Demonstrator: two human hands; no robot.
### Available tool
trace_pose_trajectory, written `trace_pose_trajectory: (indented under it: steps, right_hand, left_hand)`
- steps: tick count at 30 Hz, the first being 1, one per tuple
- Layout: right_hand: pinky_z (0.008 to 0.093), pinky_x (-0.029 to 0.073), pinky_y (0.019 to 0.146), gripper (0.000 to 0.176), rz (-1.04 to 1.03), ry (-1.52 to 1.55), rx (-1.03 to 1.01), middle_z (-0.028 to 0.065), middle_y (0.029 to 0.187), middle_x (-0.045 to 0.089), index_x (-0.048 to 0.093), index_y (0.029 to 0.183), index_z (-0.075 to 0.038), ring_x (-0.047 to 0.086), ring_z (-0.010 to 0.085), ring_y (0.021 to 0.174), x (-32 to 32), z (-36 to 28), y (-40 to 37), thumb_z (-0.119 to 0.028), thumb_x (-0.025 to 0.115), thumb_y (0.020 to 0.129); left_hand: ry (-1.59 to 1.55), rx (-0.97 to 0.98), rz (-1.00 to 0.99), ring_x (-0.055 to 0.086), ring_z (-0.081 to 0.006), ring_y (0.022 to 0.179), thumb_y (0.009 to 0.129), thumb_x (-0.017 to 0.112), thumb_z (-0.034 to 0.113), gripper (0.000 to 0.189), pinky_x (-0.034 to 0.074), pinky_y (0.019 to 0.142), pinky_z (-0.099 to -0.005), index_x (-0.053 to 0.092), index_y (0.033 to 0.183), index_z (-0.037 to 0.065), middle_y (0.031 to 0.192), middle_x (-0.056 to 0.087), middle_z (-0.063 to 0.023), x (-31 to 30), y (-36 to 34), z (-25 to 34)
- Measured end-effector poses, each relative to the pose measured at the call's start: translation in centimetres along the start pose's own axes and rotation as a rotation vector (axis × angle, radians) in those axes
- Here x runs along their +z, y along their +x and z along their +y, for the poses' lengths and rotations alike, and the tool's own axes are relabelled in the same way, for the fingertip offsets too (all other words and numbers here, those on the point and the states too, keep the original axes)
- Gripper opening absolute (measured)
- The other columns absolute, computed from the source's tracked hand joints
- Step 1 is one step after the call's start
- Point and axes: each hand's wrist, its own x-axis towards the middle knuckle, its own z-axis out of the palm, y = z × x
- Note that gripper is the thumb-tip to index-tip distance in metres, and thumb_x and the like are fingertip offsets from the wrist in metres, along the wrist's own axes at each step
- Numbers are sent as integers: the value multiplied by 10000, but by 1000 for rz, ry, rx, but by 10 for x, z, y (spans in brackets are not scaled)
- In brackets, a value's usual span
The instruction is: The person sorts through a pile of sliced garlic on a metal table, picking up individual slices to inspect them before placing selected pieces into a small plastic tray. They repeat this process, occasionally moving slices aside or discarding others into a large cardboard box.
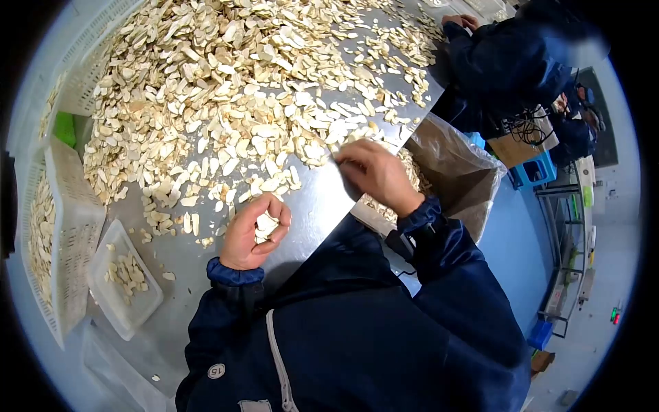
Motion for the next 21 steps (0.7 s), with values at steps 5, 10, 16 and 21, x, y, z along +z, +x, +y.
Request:
trace_pose_trajectory:
  steps: [5, 10, 16, 21]
  right_hand:
    - [403, 570, 872, 197, 108, -126, 40, 107, 1074, 729, 770, 1096, -117, 694, 321, 1000, -7, -1, 22, -153, 744, 903]
    - [467, 481, 1052, 418, -31, -135, -327, 114, 1338, 646, 696, 1282, -191, 599, 343, 1231, 32, -40, 40, -335, 766, 896]
    - [439, 547, 937, 340, 126, -272, -184, 145, 1250, 698, 748, 1181, -111, 664, 365, 1109, 14, -17, 51, -43, 734, 848]
    - [392, 559, 893, 310, -142, -64, -349, 95, 1150, 701, 768, 1163, -150, 652, 311, 1035, 30, -56, 58, -58, 708, 873]
  left_hand:
    - [-19, -5, -34, 509, -103, 626, 1104, 440, 309, 319, 261, 374, -171, 489, 883, 84, 948, 614, -134, -1, 0, 0]
    - [64, -14, -2, 480, -93, 625, 1099, 465, 286, 309, 240, 394, -168, 484, 868, 82, 924, 578, -110, 10, -3, 5]
    - [234, 22, -25, 482, -96, 655, 1099, 487, 242, 298, 238, 425, -178, 533, 890, 35, 909, 582, -109, 17, -6, 10]
    - [260, 25, -109, 493, -116, 661, 1098, 513, 267, 333, 257, 438, -195, 573, 901, 6, 896, 592, -114, 13, -6, 4]
